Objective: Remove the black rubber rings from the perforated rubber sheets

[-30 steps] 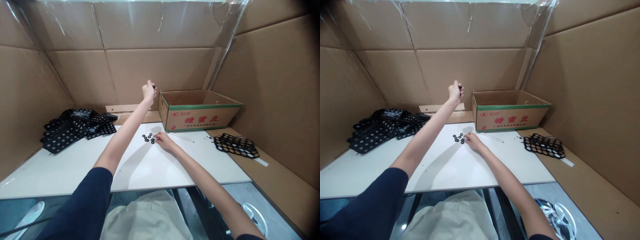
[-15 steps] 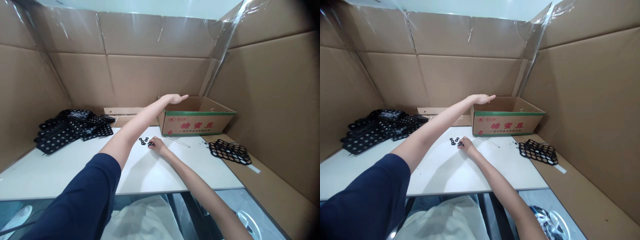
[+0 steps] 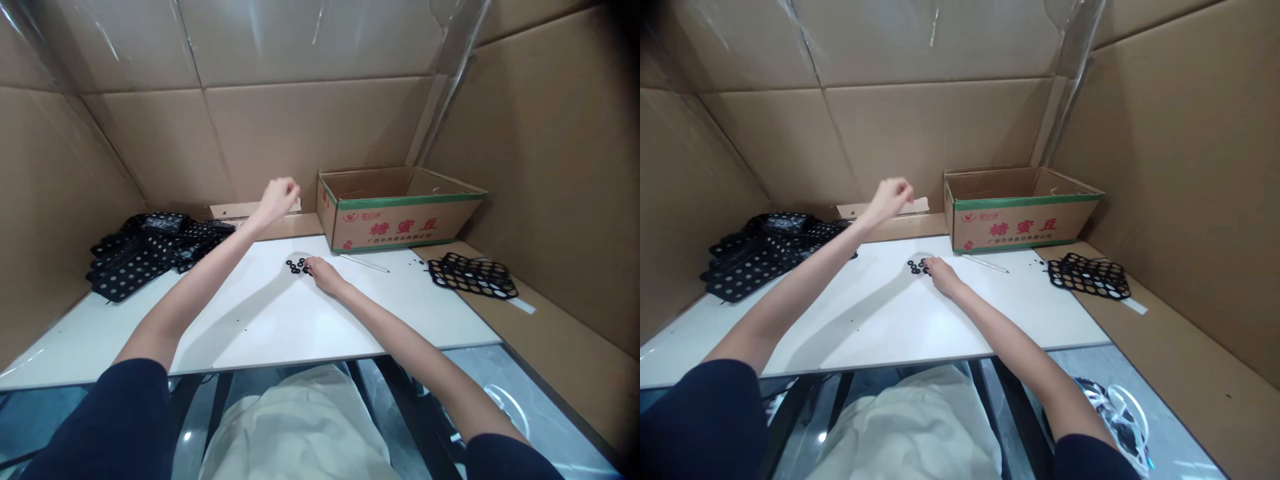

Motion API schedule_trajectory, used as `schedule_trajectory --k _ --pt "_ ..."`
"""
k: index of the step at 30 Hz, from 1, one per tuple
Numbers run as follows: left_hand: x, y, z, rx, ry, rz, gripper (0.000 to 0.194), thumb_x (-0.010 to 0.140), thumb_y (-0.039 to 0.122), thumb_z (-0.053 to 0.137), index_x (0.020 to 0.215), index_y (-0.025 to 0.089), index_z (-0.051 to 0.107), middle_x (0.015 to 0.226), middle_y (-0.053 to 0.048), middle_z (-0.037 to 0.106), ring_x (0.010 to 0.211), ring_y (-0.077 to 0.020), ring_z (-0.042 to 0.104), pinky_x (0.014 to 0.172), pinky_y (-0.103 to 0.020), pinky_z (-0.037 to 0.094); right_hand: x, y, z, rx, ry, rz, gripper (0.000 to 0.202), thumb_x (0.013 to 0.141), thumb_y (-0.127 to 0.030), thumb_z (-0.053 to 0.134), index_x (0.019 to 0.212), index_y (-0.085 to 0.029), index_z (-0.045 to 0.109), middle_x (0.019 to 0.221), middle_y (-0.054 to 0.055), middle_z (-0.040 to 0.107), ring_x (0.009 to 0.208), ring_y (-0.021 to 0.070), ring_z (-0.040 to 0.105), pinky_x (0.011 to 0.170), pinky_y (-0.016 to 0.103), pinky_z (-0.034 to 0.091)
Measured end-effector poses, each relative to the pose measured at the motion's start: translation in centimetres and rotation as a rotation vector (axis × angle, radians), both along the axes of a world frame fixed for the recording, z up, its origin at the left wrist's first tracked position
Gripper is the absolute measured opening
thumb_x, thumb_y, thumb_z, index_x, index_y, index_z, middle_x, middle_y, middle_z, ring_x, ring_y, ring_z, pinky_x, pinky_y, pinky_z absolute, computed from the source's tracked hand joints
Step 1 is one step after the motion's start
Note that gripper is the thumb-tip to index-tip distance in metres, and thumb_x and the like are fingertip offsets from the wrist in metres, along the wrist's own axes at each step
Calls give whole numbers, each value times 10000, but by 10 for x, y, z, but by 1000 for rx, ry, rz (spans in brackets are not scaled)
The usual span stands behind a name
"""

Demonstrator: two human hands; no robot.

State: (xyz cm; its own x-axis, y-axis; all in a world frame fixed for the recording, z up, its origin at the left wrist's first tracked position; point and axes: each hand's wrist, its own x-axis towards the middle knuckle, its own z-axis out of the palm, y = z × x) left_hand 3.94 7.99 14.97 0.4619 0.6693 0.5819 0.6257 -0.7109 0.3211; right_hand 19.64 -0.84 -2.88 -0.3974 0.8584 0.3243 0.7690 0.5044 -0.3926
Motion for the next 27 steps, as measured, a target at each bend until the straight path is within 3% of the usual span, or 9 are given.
schedule_trajectory --k 3,5,7,9,13,18,22,27 --pt "-20 -10 -71 -262 363 -252 288 810 342 533 963 116 625 955 -77 679 887 -175 611 845 -291 450 2 0 1 -7 -18 -6 244 875 -116 428 1050 -150 595 970 100 579 888 181 519 741 254 372" --pt "-26 -13 -107 -338 507 -360 560 673 366 697 1167 141 557 1231 -114 578 1094 -221 550 945 -304 409 4 0 3 -20 -2 17 199 861 -178 498 1010 -158 629 933 89 571 861 176 524 744 254 375" --pt "-28 -12 -130 -388 561 -415 658 649 359 726 1244 172 519 1343 -123 485 1199 -243 483 1008 -319 363 6 0 5 -40 37 33 176 822 -192 568 975 -164 650 901 70 563 818 159 526 746 250 378" --pt "-30 -11 -142 -405 523 -450 534 715 352 676 1212 193 563 1347 -110 484 1216 -237 473 1034 -318 337 8 1 7 -64 89 31 156 788 -164 605 933 -162 662 878 54 559 766 137 521 742 243 381" --pt "-33 -9 -149 -413 356 -478 326 753 367 634 1033 204 678 1215 -66 601 1079 -198 571 958 -270 403 9 3 6 -95 151 39 119 753 -101 614 856 -144 654 826 32 557 700 111 501 714 231 380" --pt "-39 -12 -145 -375 267 -456 307 705 321 665 968 164 688 1027 -85 631 890 -162 604 699 -203 488 8 4 2 -71 150 35 163 760 -86 589 908 -143 629 848 39 568 736 124 503 713 237 374" --pt "-43 -21 -141 -299 334 -416 252 757 228 577 980 176 683 931 -63 611 736 -111 585 722 -205 474 9 3 6 -51 151 31 192 809 -100 537 973 -142 628 914 65 570 808 141 521 783 252 382" --pt "-39 -29 -138 -266 376 -343 239 808 204 500 956 181 687 919 -62 620 738 -116 576 753 -212 451 21 4 17 -50 117 25 155 832 -134 520 901 -136 659 873 72 579 821 156 531 794 257 385"
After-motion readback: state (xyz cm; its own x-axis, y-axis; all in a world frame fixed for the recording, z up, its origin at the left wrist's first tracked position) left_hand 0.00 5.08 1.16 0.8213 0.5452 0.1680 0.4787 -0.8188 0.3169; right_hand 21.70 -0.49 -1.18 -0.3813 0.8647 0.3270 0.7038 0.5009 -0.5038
